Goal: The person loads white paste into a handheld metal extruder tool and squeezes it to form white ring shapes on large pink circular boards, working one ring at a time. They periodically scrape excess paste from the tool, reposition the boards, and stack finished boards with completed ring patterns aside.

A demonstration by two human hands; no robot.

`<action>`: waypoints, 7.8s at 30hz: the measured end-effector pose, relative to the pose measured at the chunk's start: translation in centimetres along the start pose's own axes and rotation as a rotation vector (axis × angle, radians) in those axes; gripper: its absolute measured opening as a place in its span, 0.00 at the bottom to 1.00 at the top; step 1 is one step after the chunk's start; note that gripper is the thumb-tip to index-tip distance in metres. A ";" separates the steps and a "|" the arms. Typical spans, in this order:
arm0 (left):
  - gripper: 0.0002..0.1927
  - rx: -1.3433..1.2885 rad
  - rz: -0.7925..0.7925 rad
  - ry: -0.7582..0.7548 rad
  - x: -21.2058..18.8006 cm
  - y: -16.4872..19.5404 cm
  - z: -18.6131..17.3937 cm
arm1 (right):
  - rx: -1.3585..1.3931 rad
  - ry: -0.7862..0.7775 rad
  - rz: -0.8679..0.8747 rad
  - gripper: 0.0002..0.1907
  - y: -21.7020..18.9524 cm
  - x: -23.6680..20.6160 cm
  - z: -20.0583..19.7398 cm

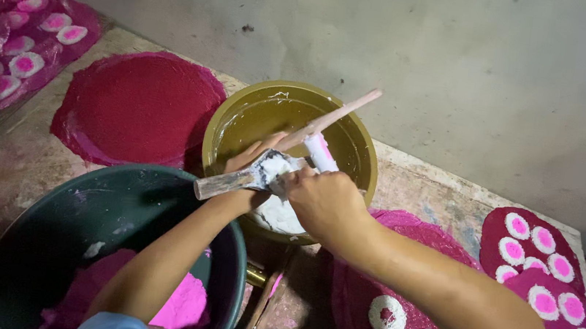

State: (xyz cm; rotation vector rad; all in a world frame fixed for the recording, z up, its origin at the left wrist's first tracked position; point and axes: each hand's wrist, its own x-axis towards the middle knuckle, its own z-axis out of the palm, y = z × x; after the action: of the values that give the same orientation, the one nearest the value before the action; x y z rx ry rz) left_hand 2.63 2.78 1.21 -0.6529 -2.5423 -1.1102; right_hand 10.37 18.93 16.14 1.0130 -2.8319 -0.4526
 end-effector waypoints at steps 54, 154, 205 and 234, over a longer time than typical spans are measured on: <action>0.19 -0.304 0.215 -0.323 -11.1 16.7 0.2 | 1.321 0.996 -0.106 0.40 2.2 -21.5 6.2; 0.15 -2.642 -0.112 -0.042 -9.0 14.4 30.9 | 1.171 -0.797 0.875 0.45 7.9 -34.2 12.9; 0.53 -0.023 0.027 -0.049 -22.4 24.5 24.9 | 1.743 0.856 0.984 0.51 -1.5 -50.6 18.9; 0.25 -2.441 -0.517 -0.198 -13.0 25.8 27.7 | 1.350 -0.632 0.964 0.39 5.6 -46.0 13.0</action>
State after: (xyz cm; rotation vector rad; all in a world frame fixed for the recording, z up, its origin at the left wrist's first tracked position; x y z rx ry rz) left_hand 24.68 35.22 -6.85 -0.2426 0.0968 -3.7546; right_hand 40.03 55.33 5.81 -0.8024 -3.4400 1.5932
